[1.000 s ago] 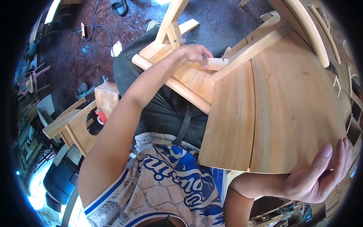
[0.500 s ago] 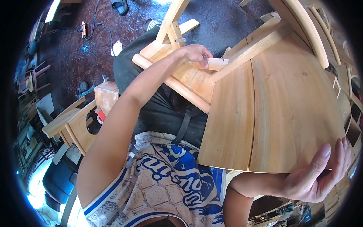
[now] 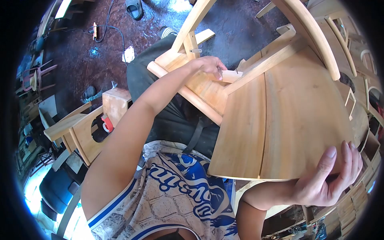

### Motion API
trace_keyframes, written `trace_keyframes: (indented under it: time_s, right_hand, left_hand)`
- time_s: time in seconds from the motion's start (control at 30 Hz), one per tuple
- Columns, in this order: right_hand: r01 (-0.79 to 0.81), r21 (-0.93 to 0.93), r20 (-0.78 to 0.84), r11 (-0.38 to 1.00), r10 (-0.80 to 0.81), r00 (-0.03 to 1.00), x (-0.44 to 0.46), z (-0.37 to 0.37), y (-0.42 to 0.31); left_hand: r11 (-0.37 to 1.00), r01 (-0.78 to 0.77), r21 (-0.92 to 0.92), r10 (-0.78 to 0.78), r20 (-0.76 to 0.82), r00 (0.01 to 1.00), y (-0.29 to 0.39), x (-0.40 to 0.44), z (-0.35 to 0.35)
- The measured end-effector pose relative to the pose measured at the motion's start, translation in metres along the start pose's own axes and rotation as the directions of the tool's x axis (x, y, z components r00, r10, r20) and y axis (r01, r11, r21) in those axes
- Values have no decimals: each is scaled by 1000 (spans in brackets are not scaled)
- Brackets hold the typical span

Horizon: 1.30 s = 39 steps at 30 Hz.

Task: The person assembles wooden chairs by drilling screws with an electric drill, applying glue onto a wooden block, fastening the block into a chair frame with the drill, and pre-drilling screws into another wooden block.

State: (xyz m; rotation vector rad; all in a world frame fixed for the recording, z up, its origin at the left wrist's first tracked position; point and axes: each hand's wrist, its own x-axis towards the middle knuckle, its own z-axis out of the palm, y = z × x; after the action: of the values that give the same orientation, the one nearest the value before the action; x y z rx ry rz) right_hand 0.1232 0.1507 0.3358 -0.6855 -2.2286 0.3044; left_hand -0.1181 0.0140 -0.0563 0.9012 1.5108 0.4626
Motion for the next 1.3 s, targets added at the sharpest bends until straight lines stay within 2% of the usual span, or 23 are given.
trace_keyframes:
  time_s: [0.27, 0.33, 0.4, 0.47, 0.57, 0.6, 0.67, 0.7, 0.73, 0.77, 0.83, 0.87, 0.93, 0.97, 1.0, 1.03, 1.07, 1.13, 1.17, 1.2, 1.23, 1.27, 1.3]
  right_hand:
    - [41, -41, -3, 998, -41, 999, -1, -5, 5]
    - [65, -113, 45, 992, -60, 997, 1, -7, 4]
    - [52, -111, 16, 993, -50, 999, 2, -3, 1]
    - [43, -65, -9, 997, -44, 999, 2, -1, 2]
    - [47, -135, 24, 990, -44, 999, 4, -2, -4]
    - [51, -95, 35, 994, -48, 998, 6, -4, 0]
    - [67, -118, 31, 991, -63, 998, 7, -5, -3]
    - [83, -138, 36, 987, -79, 996, 7, -5, -6]
    - [87, 29, -18, 996, -87, 996, 6, -4, -4]
    - [-8, 364, -235, 932, 100, 967, -2, 6, -2]
    - [81, 396, -580, 914, 181, 794, -7, -1, -2]
    - [41, 442, -571, 896, 246, 783, -32, -16, 12]
    - [-68, 541, -499, 838, 385, 776, -85, -35, 30]
    - [-220, 613, -406, 759, 541, 736, -112, -36, 30]
    - [-315, 603, -334, 733, 590, 735, -150, -35, 41]
    - [-467, 626, -270, 625, 736, 621, -183, -32, 40]
    - [-577, 573, -253, 583, 795, 551, -224, -32, 53]
    - [-679, 453, -434, 578, 808, 399, -297, -45, 94]
    - [-740, 444, -516, 506, 819, 250, -308, -59, 104]
    - [-728, 500, -549, 469, 822, 152, -343, -76, 135]
    - [-740, 400, -624, 541, 752, 213, -370, -94, 164]
    - [-758, 453, -640, 468, 763, 89, -354, -102, 165]
    - [-721, 454, -674, 523, 731, 106, -329, -103, 157]
  left_hand:
    - [991, -104, 85, 109, -61, 992, -9, 2, 5]
    - [994, -78, 72, 82, -52, 995, -8, 1, 6]
    - [996, -54, 65, 57, -39, 998, -8, 0, 7]
    - [966, -138, 216, 165, -112, 980, -8, -2, 9]
    - [965, -165, 205, 198, -150, 969, -10, -2, 12]
    - [961, -174, 215, 207, -146, 967, -10, -3, 13]
    - [961, -109, 256, 182, -284, 941, -9, -5, 19]
    - [970, -68, 235, 135, -282, 950, -5, -11, 19]
    - [975, -44, 219, 104, -271, 957, 3, -16, 17]
    - [976, -18, 219, 84, -297, 951, 11, -21, 18]
    - [970, 29, 242, 56, -336, 940, 12, -20, 24]
    - [985, 57, 160, 3, -351, 936, 20, -25, 27]
    - [982, 75, 171, -22, -291, 956, 43, -40, 26]
    - [959, 53, 277, 43, -331, 943, 38, -37, 32]
    - [927, 61, 370, 66, -322, 945, 46, -43, 35]
    - [926, 50, 373, 77, -319, 945, 50, -41, 39]
    - [924, 77, 374, 58, -338, 939, 51, -42, 41]
    - [920, 98, 380, 65, -393, 917, 49, -41, 52]
    - [918, 105, 382, 78, -436, 897, 46, -38, 59]
    - [930, 43, 364, 140, -460, 877, 37, -34, 66]
    - [926, 2, 378, 216, -533, 818, 26, -29, 75]
    - [919, -7, 393, 248, -567, 786, 16, -26, 82]
    - [907, 122, 402, 137, -557, 819, 25, -34, 85]
